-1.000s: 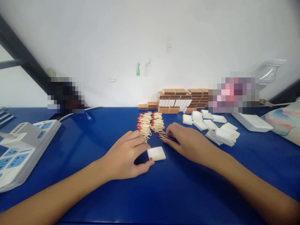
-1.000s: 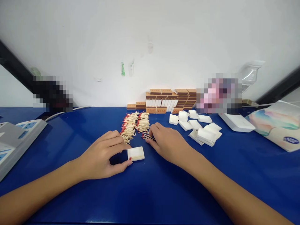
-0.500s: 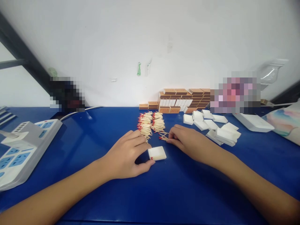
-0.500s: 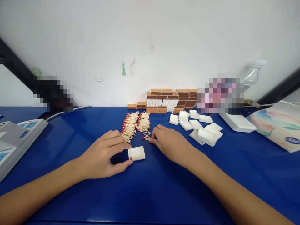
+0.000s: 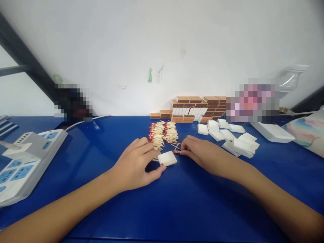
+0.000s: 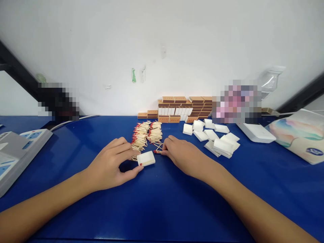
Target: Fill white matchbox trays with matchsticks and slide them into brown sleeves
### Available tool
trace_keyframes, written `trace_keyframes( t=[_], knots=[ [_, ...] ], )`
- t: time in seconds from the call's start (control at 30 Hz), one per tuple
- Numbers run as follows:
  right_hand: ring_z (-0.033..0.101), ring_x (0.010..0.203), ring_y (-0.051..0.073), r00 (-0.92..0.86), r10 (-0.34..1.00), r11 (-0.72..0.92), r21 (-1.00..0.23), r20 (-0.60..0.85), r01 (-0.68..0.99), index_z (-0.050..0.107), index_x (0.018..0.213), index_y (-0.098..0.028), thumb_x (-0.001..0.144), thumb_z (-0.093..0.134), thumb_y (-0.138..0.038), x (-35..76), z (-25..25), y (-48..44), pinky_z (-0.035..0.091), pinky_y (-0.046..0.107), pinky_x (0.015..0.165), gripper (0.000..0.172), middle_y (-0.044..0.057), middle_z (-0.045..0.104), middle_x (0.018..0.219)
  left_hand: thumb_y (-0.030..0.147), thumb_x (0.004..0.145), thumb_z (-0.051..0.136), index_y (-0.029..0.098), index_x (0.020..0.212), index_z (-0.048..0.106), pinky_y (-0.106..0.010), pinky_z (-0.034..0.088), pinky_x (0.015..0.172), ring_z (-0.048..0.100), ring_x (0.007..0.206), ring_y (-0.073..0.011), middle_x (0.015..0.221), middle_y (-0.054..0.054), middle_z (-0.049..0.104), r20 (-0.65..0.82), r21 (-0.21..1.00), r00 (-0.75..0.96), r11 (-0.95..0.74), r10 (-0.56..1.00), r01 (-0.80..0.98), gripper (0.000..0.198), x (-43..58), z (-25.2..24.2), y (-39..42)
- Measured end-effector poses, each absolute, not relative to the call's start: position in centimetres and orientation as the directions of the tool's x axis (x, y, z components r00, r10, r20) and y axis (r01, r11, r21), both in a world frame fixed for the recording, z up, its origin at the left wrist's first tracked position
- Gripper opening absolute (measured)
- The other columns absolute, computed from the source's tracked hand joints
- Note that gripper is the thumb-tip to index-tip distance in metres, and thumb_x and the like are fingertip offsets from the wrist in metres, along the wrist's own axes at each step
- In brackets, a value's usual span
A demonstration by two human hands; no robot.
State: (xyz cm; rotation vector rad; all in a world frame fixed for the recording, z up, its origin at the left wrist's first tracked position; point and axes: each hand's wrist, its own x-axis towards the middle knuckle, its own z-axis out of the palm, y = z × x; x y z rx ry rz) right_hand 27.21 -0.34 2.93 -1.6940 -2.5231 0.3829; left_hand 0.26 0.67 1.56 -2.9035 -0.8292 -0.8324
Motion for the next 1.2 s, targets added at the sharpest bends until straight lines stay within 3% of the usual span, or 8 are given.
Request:
trace_keyframes(
  t=[0.37,0.73,1.2],
  knots=[
    [0.066,0.082,0.020,-0.468,0.877,0.476,-0.336,0.111,0.812,0.057,0.099,-0.021,0.108,0.048,-0.028,27.7,3.7,-0.8,0.047,0.031,0.070,0.015,0.005,0.066,0.101,0.038,0.094,0.069,0.016,0.101,0.074,-0.040,0.048,0.079,0.056,0.088,-0.0234,0.090,-0.007,0.069,0.529,0.129,0.660,-0.819,0.534,0.559,0.023,0.4,1.5,0.7],
    [0.065,0.072,0.017,-0.561,0.814,0.580,-0.230,0.150,0.781,0.058,0.101,-0.019,0.106,0.053,-0.017,25.1,2.7,-1.8,0.045,0.030,0.062,0.007,0.005,0.065,0.102,0.036,0.093,0.070,0.016,0.099,0.072,-0.040,0.048,0.077,0.057,0.084,-0.0229,0.086,-0.006,0.072,0.514,0.127,0.701,-0.852,0.495,0.508,0.021,0.4,1.7,0.5],
    [0.065,0.070,0.016,-0.606,0.775,0.630,-0.144,0.182,0.763,0.061,0.100,-0.018,0.107,0.053,-0.023,24.5,2.0,-2.0,0.045,0.030,0.058,0.012,0.006,0.066,0.100,0.039,0.097,0.066,0.016,0.105,0.073,-0.040,0.041,0.075,0.055,0.087,-0.0238,0.091,-0.008,0.070,0.513,0.093,0.725,-0.870,0.459,0.485,0.025,0.4,1.7,0.5]
  ],
)
